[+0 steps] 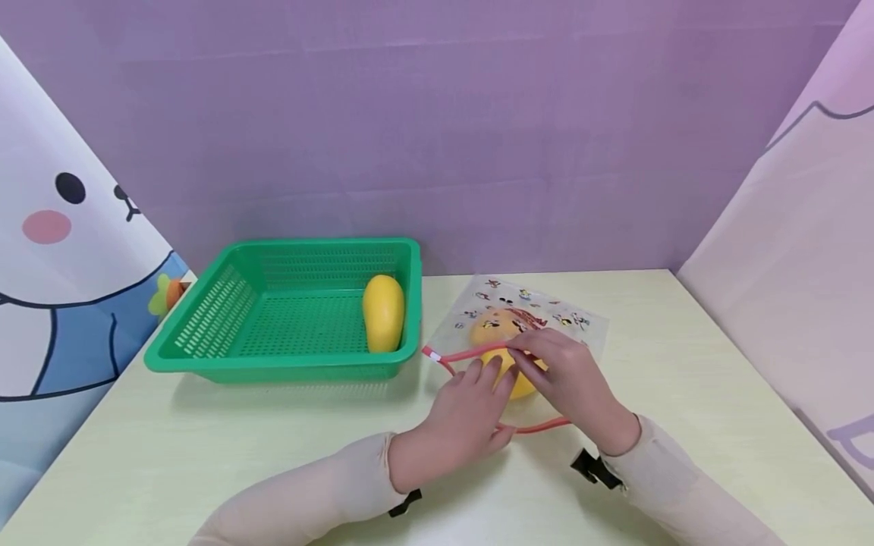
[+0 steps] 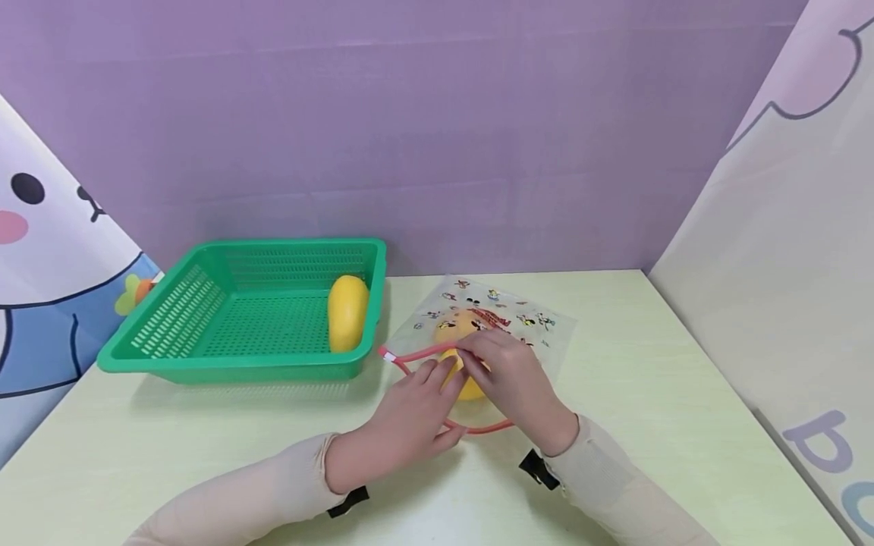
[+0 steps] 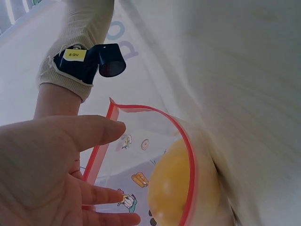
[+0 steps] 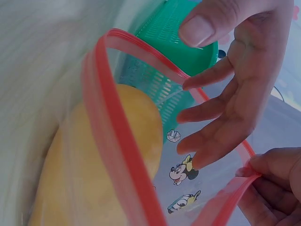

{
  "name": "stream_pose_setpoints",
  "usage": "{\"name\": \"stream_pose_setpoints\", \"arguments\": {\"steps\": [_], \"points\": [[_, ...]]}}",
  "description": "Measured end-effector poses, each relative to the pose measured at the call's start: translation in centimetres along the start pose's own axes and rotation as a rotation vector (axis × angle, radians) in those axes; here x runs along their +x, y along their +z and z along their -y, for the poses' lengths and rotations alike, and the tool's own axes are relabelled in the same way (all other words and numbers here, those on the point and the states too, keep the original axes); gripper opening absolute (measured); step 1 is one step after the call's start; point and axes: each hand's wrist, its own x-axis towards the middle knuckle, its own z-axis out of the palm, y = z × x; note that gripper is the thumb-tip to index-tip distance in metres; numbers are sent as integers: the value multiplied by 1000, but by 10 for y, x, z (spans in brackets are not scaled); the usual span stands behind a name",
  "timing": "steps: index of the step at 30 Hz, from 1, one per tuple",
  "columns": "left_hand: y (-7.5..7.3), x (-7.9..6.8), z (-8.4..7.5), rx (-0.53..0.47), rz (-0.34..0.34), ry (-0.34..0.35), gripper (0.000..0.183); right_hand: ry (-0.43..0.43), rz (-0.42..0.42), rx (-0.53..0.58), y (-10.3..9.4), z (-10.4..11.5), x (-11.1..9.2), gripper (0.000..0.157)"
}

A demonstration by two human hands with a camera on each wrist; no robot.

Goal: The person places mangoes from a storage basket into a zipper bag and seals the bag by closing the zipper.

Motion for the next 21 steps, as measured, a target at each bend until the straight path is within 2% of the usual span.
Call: {"name": "stream_pose_setpoints", "arguments": {"steps": [5, 21], "points": [[-1, -4, 2, -35, -18, 3, 72, -4, 3, -2, 0, 0, 0, 23], [-4, -9, 6, -57, -77, 13, 70, -11, 7, -1, 1, 1, 0, 23]]}}
